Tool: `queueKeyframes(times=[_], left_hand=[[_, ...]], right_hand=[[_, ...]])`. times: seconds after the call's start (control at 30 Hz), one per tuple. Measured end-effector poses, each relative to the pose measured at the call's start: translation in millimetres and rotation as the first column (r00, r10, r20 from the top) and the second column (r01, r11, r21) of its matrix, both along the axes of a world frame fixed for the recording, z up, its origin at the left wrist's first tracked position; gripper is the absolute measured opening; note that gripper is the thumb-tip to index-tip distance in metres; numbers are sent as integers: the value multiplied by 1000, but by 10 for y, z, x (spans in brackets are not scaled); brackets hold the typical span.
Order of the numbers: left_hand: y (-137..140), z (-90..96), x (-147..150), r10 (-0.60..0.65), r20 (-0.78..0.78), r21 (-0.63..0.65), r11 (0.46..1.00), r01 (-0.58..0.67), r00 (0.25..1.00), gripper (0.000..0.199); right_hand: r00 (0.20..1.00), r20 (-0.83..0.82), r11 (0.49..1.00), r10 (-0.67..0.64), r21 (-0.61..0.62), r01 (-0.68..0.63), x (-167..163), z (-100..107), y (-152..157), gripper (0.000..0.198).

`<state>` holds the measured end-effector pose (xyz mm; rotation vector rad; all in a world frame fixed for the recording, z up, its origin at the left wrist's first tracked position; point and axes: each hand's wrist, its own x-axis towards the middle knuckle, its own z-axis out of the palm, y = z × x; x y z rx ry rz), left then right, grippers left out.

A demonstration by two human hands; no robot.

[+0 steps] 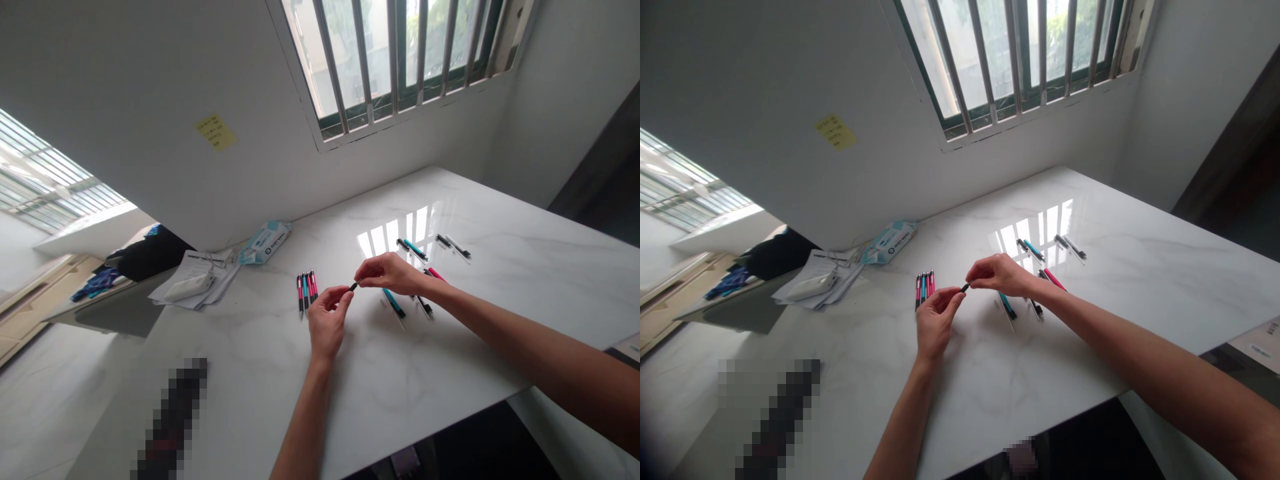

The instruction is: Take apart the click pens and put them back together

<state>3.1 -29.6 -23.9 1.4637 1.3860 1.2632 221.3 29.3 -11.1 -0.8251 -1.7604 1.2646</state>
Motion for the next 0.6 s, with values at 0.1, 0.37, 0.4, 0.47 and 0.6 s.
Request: queueKeyframes(times=[0.1, 0.37, 0.4, 0.47, 0.6], left_hand=[[-5, 16, 0, 1, -19, 12, 1000, -1, 1000, 29], [-39, 74, 28, 28, -144, 61, 998, -20, 989, 24], [-41, 78, 30, 28, -144, 60, 998, -20, 989, 24], [-41, 84, 34, 31, -146, 61, 998, -22, 989, 25], [-39, 98, 44, 36, -148, 55, 998, -28, 988, 24]], right_hand=[[999, 47, 1000, -5, 17, 4, 7, 4, -9, 26], [981, 195, 994, 20, 102, -40, 56, 70, -51, 27], [981, 194, 994, 28, 103, -49, 60, 74, -54, 25], [975, 219, 992, 26, 116, -53, 63, 76, -58, 21], [968, 252, 990, 2, 139, -38, 60, 66, -55, 25]])
